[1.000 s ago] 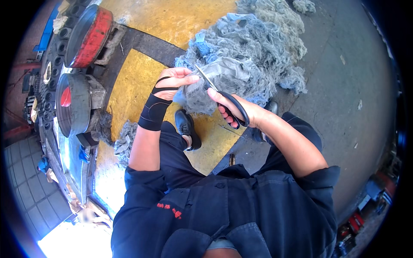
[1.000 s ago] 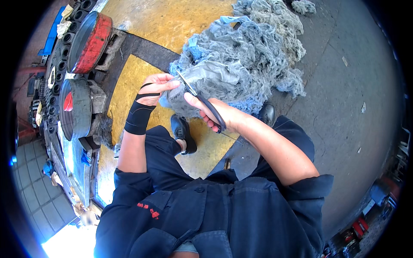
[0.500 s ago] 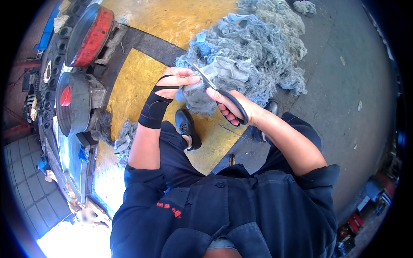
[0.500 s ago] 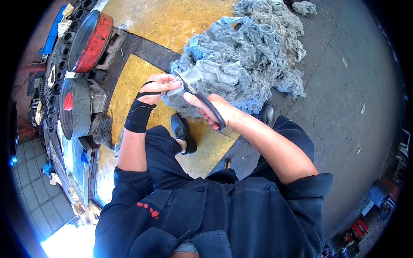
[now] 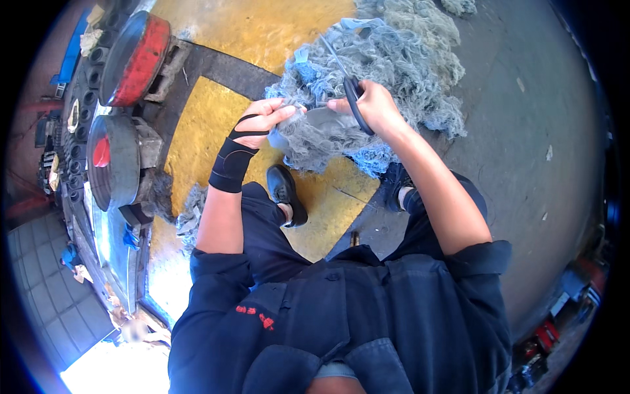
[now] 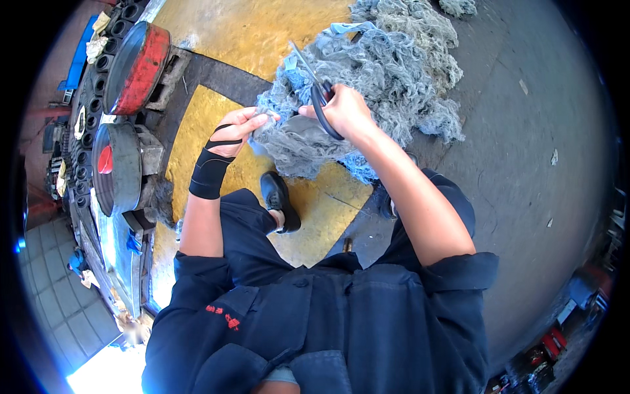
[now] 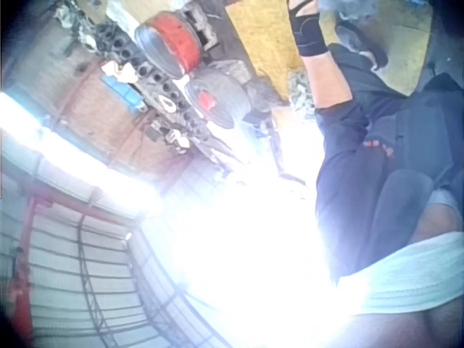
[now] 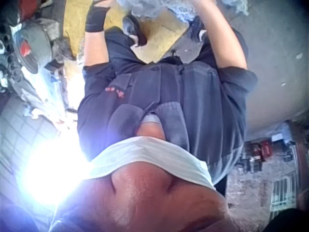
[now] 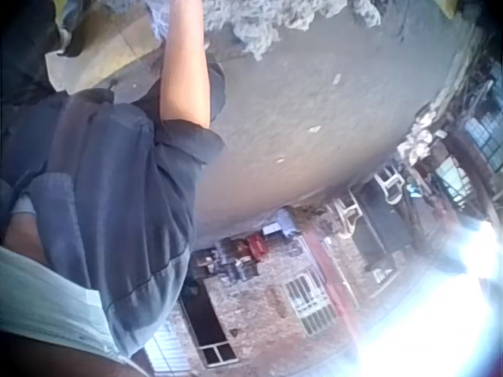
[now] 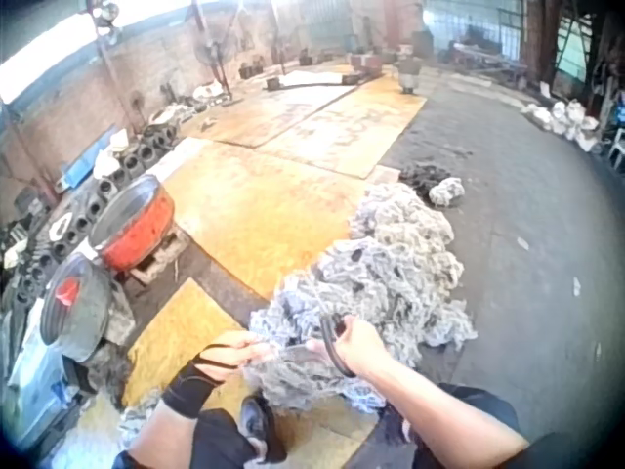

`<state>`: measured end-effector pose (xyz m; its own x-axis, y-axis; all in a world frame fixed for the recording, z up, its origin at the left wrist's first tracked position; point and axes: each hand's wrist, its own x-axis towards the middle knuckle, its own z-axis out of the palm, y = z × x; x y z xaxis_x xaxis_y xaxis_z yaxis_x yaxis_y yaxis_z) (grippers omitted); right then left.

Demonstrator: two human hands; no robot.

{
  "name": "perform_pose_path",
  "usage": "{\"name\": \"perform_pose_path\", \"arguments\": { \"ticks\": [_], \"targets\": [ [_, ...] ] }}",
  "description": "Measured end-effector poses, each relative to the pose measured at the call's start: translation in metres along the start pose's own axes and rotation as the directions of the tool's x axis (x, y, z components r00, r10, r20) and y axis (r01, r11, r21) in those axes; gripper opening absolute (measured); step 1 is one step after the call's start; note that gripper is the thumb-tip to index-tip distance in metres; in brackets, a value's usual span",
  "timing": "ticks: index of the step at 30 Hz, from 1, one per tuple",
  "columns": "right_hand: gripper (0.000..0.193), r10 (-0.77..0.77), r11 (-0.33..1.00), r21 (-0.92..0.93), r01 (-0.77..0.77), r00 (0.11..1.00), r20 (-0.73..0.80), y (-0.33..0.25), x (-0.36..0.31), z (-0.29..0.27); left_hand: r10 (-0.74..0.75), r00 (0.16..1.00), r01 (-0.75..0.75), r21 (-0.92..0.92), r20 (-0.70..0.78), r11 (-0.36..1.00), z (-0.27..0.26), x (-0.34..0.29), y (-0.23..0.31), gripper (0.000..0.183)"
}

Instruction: The person uses scissors to cut and separate sections of a large pile of tangled grey-blue fibrous mesh material on a fabrication floor.

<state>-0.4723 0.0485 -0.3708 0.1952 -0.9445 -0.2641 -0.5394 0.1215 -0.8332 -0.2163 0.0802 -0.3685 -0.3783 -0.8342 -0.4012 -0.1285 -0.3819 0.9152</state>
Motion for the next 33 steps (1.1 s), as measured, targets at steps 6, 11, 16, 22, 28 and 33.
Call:
{"name": "perform_pose_path", "arguments": {
  "ticks": [6, 11, 16, 22, 28, 33],
  "targets": [
    [0.03, 0.035, 0.983, -0.18, -0.023, 0.997, 0.065, 0.011, 0.015, 0.017, 0.076, 0.994, -0.076, -0.008, 0.084, 0.997, 0.028, -0.034, 0.07, 0.026],
    [0.028, 0.042, 0.944, -0.329, 0.035, 0.973, 0.225, 0.029, 0.02, 0.033, 0.211, 0.977, -0.197, 0.248, -0.031, 0.948, 0.037, -0.063, 0.133, 0.019],
    [0.033, 0.141, 0.972, -0.179, -0.153, 0.987, -0.079, 0.022, 0.028, -0.001, 0.337, 0.769, -0.192, 0.307, -0.543, 0.932, -0.041, -0.099, 0.144, 0.018],
    [0.04, 0.357, 0.929, 0.091, -0.359, 0.8, -0.483, 0.067, 0.041, -0.063, 0.355, 0.397, -0.03, 0.375, -0.846, 0.927, -0.241, -0.226, 0.117, 0.022],
    [0.034, 0.389, 0.917, 0.334, -0.217, 0.667, -0.635, 0.16, 0.09, -0.086, 0.522, 0.188, 0.229, 0.554, -0.832, 0.801, -0.343, -0.364, 0.116, 0.032],
    [0.017, 0.33, 0.826, 0.563, 0.004, 0.807, -0.49, 0.107, 0.068, -0.072, 0.443, -0.187, 0.193, 0.41, -0.877, 0.892, -0.297, -0.445, 0.135, 0.031]
  ]
}}
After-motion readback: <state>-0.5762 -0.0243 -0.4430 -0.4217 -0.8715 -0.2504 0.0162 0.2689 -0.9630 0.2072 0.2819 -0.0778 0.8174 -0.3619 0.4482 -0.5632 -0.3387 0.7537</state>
